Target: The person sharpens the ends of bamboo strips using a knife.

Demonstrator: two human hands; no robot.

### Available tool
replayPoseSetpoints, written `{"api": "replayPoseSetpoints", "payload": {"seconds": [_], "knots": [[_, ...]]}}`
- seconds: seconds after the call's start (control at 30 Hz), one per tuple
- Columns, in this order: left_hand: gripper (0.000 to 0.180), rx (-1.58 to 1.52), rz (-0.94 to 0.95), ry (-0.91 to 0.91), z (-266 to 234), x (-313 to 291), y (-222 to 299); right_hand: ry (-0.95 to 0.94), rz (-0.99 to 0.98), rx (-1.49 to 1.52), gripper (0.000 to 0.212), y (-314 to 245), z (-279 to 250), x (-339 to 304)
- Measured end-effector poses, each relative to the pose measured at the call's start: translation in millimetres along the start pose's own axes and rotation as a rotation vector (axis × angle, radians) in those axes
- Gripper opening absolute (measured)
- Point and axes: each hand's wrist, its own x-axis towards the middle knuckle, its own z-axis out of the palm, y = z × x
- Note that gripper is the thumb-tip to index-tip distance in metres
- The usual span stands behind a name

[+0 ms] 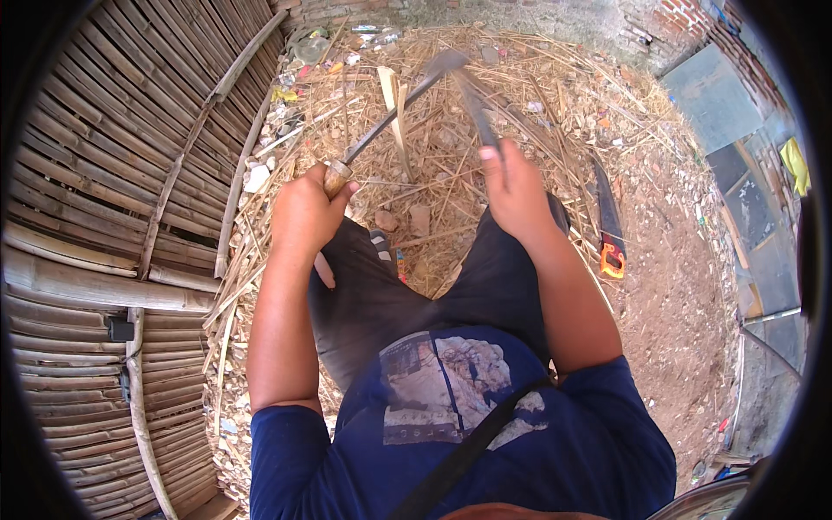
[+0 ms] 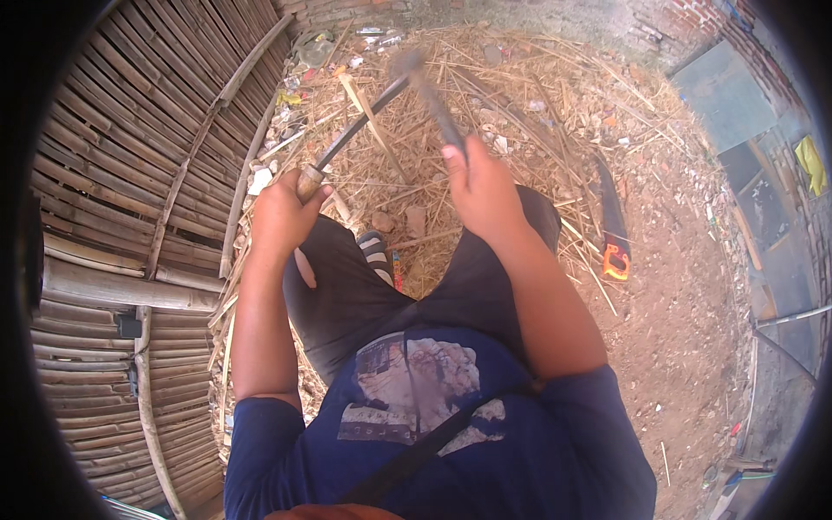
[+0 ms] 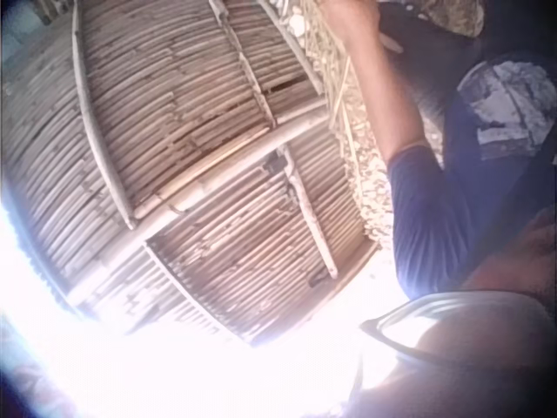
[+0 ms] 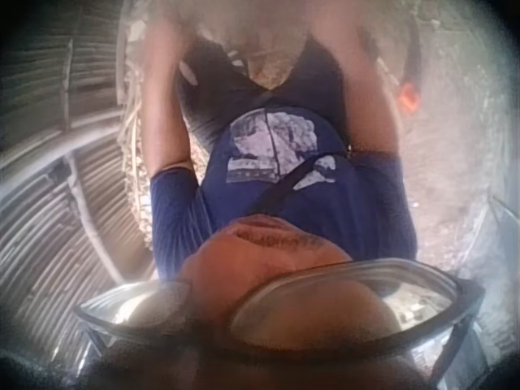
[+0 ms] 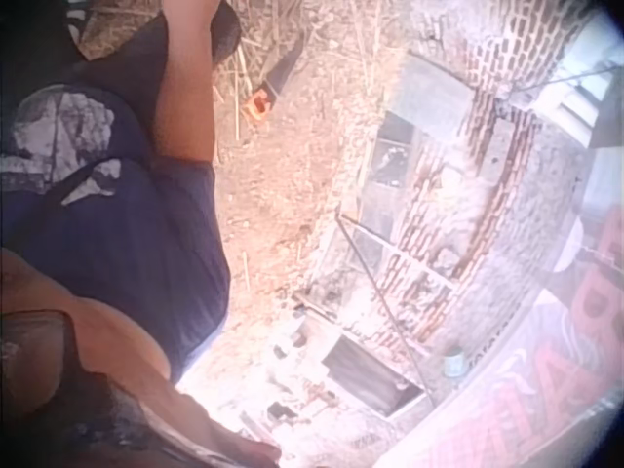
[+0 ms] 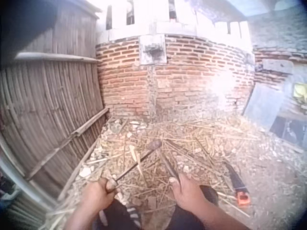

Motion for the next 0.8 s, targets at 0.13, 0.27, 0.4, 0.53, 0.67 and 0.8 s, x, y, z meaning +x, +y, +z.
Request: {"api": "replayPoseSetpoints", "payload": {"seconds": [0.13,0.27,0.4,0.53,0.67,0.8], "knots": [[0.048,-0.002,-0.025,-0.013,2.4,1.4,-6.9,-0.127,0.093,-0.079,0.043,8.3,-0.4,12.2],[0.047,-0.018,0.008,0.023,8.0,-3.6,-13.0,0.002,0.024,0.088,0.043,-28.2,-28.7,12.6],[0.047,-0.03,-0.027,-0.045,5.2,-6.6,0.1,0.114,-0.086,0.233,0.04,-49.5,-44.6,10.7],[0.046,-0.033,-0.037,-0.057,6.8,-7.4,1.5,0.028,-0.044,-0.053,0.041,-28.8,-20.4,5.4],[0.044,-0.022,-0.048,-0.038,8.3,-8.4,-6.3,-0.321,0.209,-0.256,0.043,8.4,9.9,-1.1],[0.043,-0.028,-0.051,-0.035,9.0,-13.5,-7.1,-0.745,0.161,-0.46,0.046,68.1,36.2,-8.8]]}}
